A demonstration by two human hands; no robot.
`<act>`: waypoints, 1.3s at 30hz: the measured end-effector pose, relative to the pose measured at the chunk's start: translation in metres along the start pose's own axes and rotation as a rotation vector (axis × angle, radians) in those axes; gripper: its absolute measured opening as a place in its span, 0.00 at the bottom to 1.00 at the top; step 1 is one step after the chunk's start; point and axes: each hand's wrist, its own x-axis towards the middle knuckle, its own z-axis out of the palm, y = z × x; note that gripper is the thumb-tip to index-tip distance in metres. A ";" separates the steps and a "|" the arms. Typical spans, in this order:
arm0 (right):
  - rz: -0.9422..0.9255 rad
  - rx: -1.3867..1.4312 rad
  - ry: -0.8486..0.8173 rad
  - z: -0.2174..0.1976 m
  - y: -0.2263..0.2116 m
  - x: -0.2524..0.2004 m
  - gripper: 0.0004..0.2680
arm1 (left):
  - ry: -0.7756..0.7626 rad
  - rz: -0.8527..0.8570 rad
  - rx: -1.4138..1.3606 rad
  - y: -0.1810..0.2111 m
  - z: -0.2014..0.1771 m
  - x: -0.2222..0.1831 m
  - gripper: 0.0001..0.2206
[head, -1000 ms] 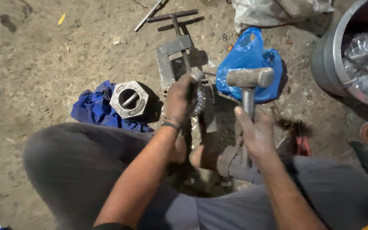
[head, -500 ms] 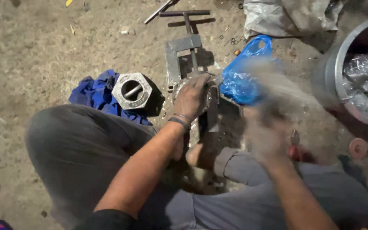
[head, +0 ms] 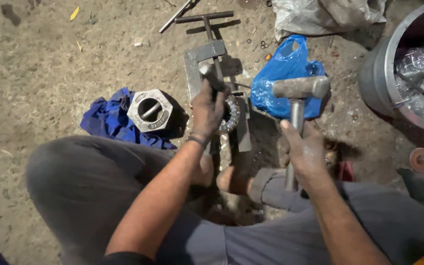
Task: The person uses a hammer and a metal pin to drive components into a motor stator held in a jig, then wraps the internal wiring in a blue plastic sheet.
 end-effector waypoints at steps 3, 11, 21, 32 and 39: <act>0.010 -0.021 0.017 -0.002 -0.001 0.003 0.09 | -0.092 -0.023 0.056 0.001 0.001 -0.001 0.07; -0.043 -0.125 0.035 -0.003 -0.012 -0.001 0.10 | -0.204 0.073 0.194 -0.001 0.001 -0.004 0.12; -0.530 0.495 -0.565 -0.055 -0.033 0.003 0.15 | -0.241 0.115 0.170 -0.002 0.001 -0.013 0.18; -0.128 -0.264 0.007 0.011 0.002 -0.013 0.11 | -0.070 0.043 0.089 -0.012 0.007 -0.002 0.11; -0.020 0.024 -0.007 0.004 -0.006 -0.002 0.11 | -0.187 -0.135 -0.019 -0.002 0.000 0.000 0.09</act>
